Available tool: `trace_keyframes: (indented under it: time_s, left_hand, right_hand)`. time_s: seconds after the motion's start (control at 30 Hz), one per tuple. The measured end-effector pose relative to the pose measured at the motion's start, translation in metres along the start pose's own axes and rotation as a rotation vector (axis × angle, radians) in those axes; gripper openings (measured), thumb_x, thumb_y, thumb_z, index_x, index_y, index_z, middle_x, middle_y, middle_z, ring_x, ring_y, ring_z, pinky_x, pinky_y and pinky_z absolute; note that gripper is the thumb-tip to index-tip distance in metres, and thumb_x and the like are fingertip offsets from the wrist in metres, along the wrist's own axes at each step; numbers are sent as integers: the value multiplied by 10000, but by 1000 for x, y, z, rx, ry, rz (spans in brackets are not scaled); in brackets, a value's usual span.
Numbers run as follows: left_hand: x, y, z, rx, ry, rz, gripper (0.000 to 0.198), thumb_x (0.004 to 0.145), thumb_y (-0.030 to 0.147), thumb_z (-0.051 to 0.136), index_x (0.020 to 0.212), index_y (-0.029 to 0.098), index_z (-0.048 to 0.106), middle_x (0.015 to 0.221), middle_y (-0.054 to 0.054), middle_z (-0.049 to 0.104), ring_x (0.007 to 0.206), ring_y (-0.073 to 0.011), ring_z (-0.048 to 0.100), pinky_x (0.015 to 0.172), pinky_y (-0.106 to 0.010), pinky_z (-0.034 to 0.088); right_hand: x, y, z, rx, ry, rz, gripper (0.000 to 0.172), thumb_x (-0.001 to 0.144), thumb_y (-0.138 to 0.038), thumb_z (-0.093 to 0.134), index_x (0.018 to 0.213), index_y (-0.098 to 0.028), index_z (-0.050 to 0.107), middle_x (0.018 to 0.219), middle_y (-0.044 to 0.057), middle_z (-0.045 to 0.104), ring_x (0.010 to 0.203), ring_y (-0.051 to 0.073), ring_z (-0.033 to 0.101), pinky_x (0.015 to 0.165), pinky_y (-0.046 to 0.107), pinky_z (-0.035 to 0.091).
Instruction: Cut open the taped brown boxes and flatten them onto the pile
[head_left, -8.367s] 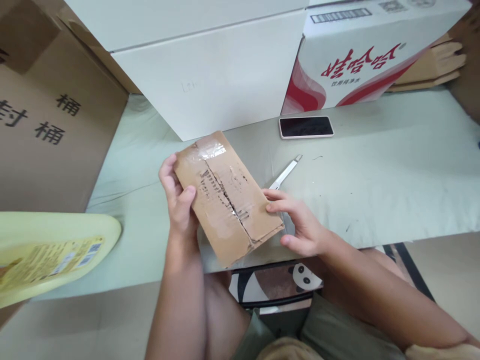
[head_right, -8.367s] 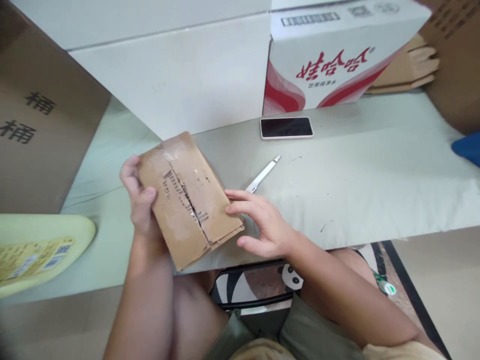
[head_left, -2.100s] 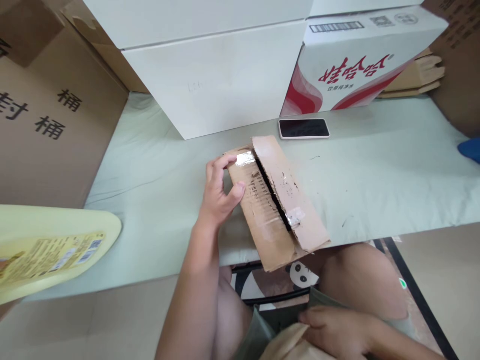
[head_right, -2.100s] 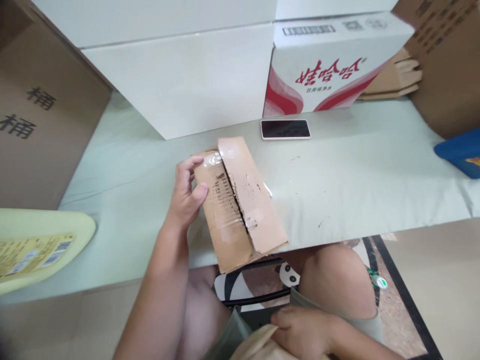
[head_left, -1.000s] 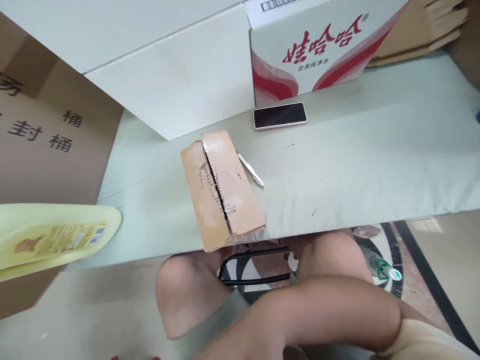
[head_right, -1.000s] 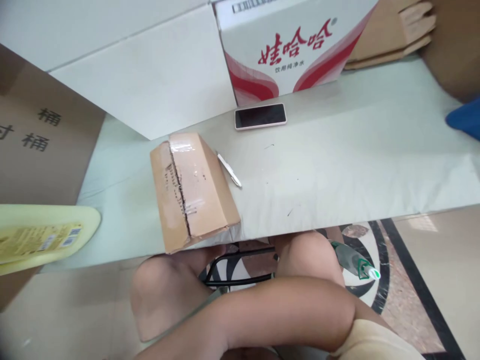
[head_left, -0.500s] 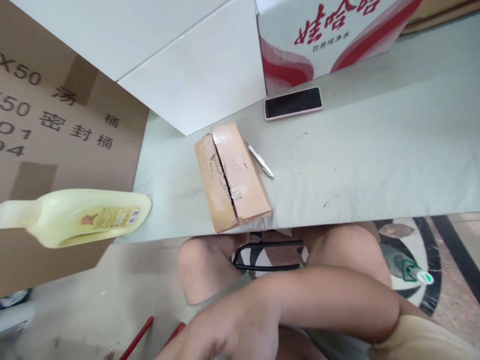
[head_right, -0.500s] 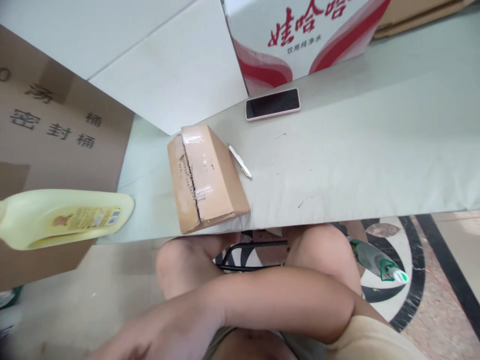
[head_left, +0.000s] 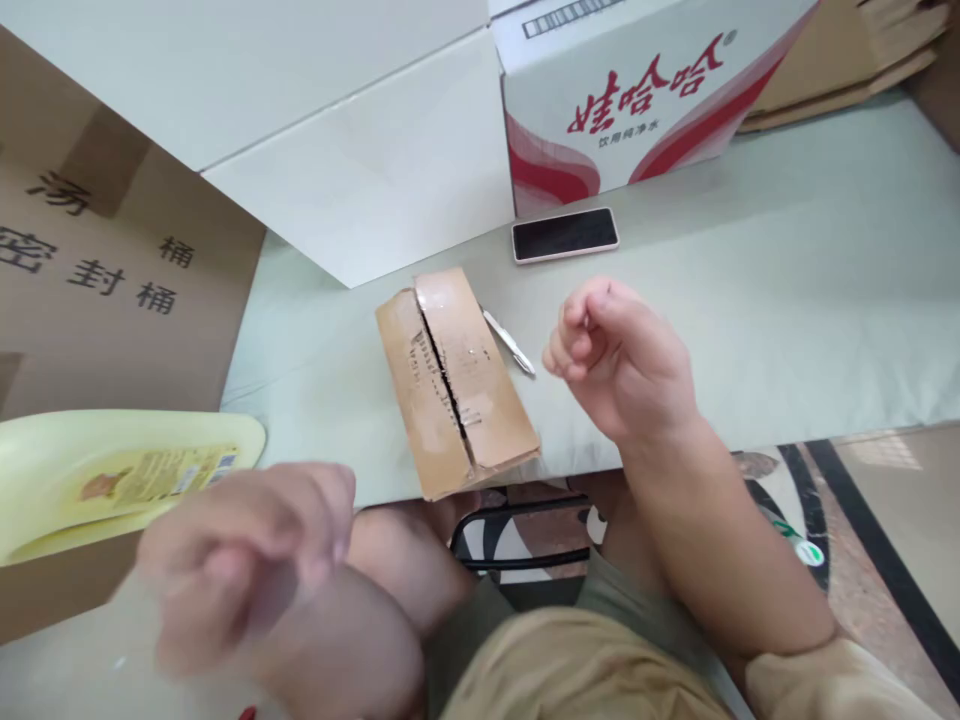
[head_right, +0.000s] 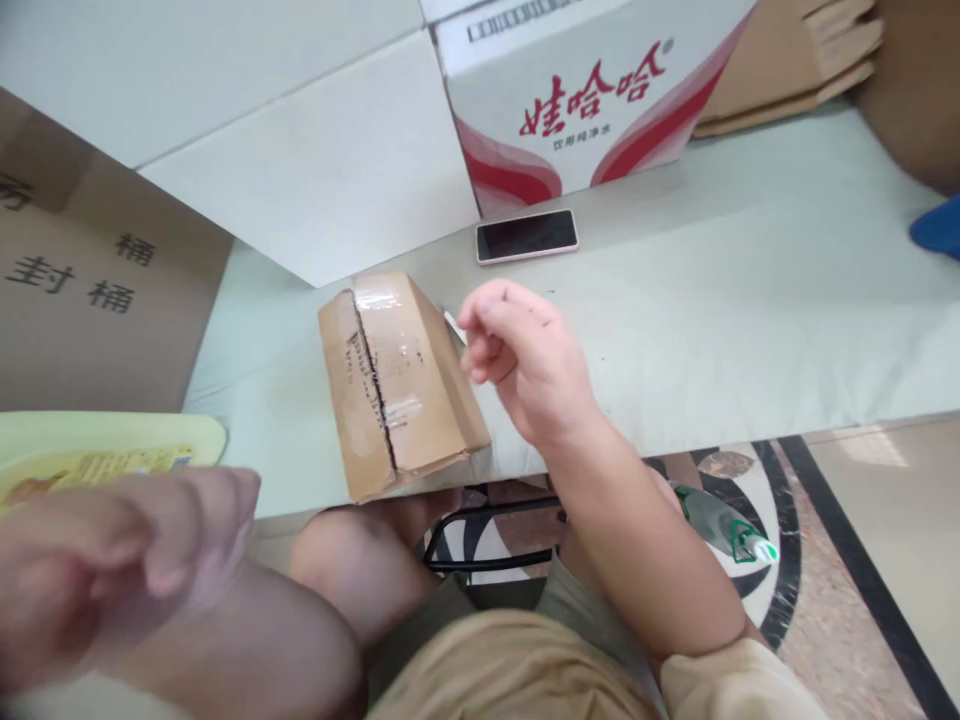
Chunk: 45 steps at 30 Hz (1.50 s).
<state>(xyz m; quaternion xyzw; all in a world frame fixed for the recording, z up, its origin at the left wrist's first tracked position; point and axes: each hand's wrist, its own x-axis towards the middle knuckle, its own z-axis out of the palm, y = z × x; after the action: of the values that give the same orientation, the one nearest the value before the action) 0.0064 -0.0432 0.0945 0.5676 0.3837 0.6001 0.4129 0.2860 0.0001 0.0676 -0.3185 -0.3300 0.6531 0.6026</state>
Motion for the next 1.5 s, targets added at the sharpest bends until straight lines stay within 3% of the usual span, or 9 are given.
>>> trace_keyframes:
  time_s: [0.07,0.2,0.33,0.43,0.57,0.73,1.0,1.4,1.5]
  left_hand:
    - [14,-17,-2,72,121,130,171,870,418,721,759,291,747,436,21,446,359,-130,345,365,-299,304]
    - [45,-62,-9,205,318,116,191,742,412,826,841,281,730,846,-11,714,835,-217,702,720,-389,576]
    - [52,-99,-24,246,181,2,389,775,560,844,1041,289,762,1289,-63,712,1281,-313,655,1035,-479,565]
    - [52,-108,-29,310,75,-75,475,814,643,809,1162,325,750,1481,-74,625,1448,-343,555,1140,-509,514]
    - [62,-104,-26,423,7,-72,499,822,658,806,1217,358,748,1484,-70,612,1449,-335,562,1154,-515,511]
    - [67,-112,-20,450,-116,-23,540,860,681,760,1286,351,727,1479,-85,611,1430,-350,575,1146,-528,539]
    - [47,-143,-22,295,-116,-55,522,892,743,684,1263,377,698,1372,-83,655,1300,-319,648,1127,-534,557]
    - [40,-138,-20,255,-79,-74,486,902,699,699,1262,374,688,1345,-66,653,1267,-305,646,1074,-493,572]
    - [38,-135,-18,198,-44,-86,462,886,666,739,1228,357,701,1344,-55,673,1277,-303,638,1091,-474,554]
  right_hand:
    - [16,12,-3,-48,140,-9,379,785,-479,794,741,-224,518,556,-95,416,443,43,406,464,191,371]
    - [24,30,-6,-202,128,52,335,839,-481,731,766,-229,522,595,-76,425,482,65,421,489,223,383]
    - [21,39,-10,-427,102,33,231,869,-413,709,800,-218,604,668,-38,529,597,92,490,581,240,439]
    - [22,48,-14,-551,46,-9,197,872,-407,712,921,-223,664,814,-3,598,745,127,550,665,258,489]
    - [21,60,-19,-625,-76,-72,315,867,-421,749,1135,-265,695,1170,68,610,1129,214,607,915,354,566]
    - [20,73,-24,-575,-176,-49,379,888,-510,768,1202,-305,707,1340,85,539,1313,245,563,1071,415,542]
    - [18,76,-22,-580,-209,-11,386,925,-520,717,1246,-311,679,1330,85,591,1247,242,595,996,397,570]
    - [21,76,-7,-637,-164,-36,231,887,-445,688,1034,-268,688,1210,71,591,1114,227,600,868,357,545]
    - [20,82,-12,-554,-144,-10,386,875,-546,707,1168,-298,669,1253,69,615,1153,236,617,908,372,556]
